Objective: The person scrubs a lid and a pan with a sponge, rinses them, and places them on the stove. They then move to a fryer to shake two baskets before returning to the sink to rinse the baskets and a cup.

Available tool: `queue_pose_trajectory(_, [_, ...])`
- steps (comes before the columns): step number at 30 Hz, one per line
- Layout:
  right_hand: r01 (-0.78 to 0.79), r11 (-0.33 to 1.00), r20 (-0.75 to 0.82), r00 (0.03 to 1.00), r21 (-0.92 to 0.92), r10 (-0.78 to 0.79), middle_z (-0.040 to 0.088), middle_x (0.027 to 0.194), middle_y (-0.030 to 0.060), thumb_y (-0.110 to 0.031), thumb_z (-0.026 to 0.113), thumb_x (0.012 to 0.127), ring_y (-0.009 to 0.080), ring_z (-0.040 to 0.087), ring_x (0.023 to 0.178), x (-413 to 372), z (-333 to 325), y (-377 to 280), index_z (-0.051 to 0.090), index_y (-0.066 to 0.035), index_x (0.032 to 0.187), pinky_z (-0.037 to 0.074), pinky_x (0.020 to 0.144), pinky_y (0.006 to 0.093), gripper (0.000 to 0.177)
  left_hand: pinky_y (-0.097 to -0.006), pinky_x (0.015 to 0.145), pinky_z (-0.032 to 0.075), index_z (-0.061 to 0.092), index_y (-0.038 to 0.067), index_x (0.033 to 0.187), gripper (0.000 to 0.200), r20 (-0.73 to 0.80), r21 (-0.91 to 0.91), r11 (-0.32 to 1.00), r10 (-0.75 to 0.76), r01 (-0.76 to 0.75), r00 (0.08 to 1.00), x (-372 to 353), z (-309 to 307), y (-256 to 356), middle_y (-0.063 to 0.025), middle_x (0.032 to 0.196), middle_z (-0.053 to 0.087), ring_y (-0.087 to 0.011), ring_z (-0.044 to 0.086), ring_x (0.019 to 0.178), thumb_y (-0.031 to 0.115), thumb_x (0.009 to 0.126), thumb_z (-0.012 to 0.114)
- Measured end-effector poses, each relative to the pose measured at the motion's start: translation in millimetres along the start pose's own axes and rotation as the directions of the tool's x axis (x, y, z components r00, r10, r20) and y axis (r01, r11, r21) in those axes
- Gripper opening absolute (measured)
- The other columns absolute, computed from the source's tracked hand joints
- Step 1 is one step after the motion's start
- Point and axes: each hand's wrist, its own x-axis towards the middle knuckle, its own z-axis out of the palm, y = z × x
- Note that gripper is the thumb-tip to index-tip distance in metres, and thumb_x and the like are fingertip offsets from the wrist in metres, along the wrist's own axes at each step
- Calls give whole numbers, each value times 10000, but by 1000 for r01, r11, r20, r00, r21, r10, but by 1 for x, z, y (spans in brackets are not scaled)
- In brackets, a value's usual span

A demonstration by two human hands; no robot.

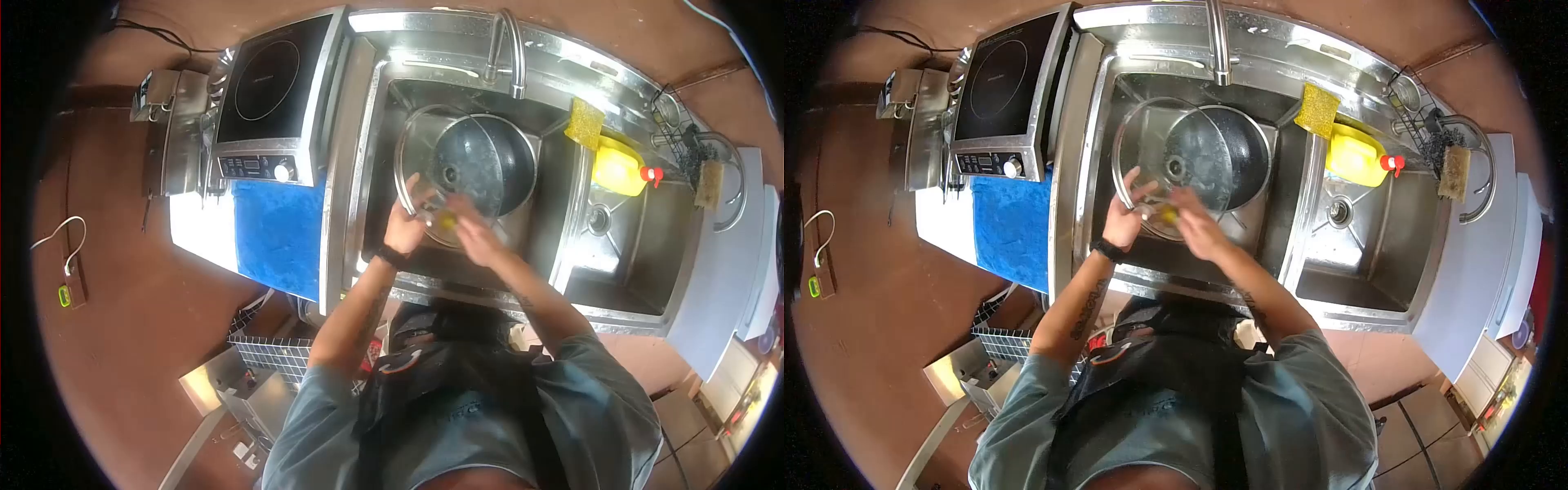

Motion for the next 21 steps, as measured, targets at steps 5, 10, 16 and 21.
queue_pose_trajectory(5, [-286, 910, -580, 812, -301, 64, 325, 1527, 300, -179, 479, 1004, 463, 299, 1428, 100, -14, 81, 374, 34, 1463, 212, 1205, 492, 517, -372, 894, 542, 219, 112, 1564, 869, 49, -60, 998, 0, 3, 999, 3, -8, 7, -210, 1400, 527, -274, 652, 1080, -156, 770, 449])
queue_pose_trajectory(10, [60, 983, -388, 921, 173, 12, 293, 1578, 213, -219, 459, 1026, 362, 260, 1473, 125, 18, -10, 354, -29, 1500, 210, 1210, 447, 522, -342, 936, 518, 317, 2, 1505, 749, 49, -44, 999, 28, -26, 998, 19, 4, -9, -159, 1255, 617, -226, 620, 1126, -113, 791, 513])
queue_pose_trajectory(16, [25, 955, 8, 1000, -294, -23, 319, 1555, 235, -149, 484, 990, 397, 267, 1463, -5, -31, -16, 419, -4, 1453, 254, 1197, 472, 490, -369, 960, 519, 312, 30, 1510, 791, -150, -485, 875, -89, 5, 985, -8, 10, 20, -224, 1325, 582, -316, 634, 1135, -135, 748, 448])
queue_pose_trajectory(21, [-266, 808, -577, 809, -526, -109, 395, 1476, 288, -123, 512, 961, 448, 357, 1393, 78, -54, 59, 375, 16, 1454, 292, 1170, 522, 530, -424, 914, 557, 286, 48, 1530, 854, 60, -268, 957, -97, 110, 993, -12, 11, 16, -249, 1336, 569, -320, 658, 1090, -137, 712, 450])
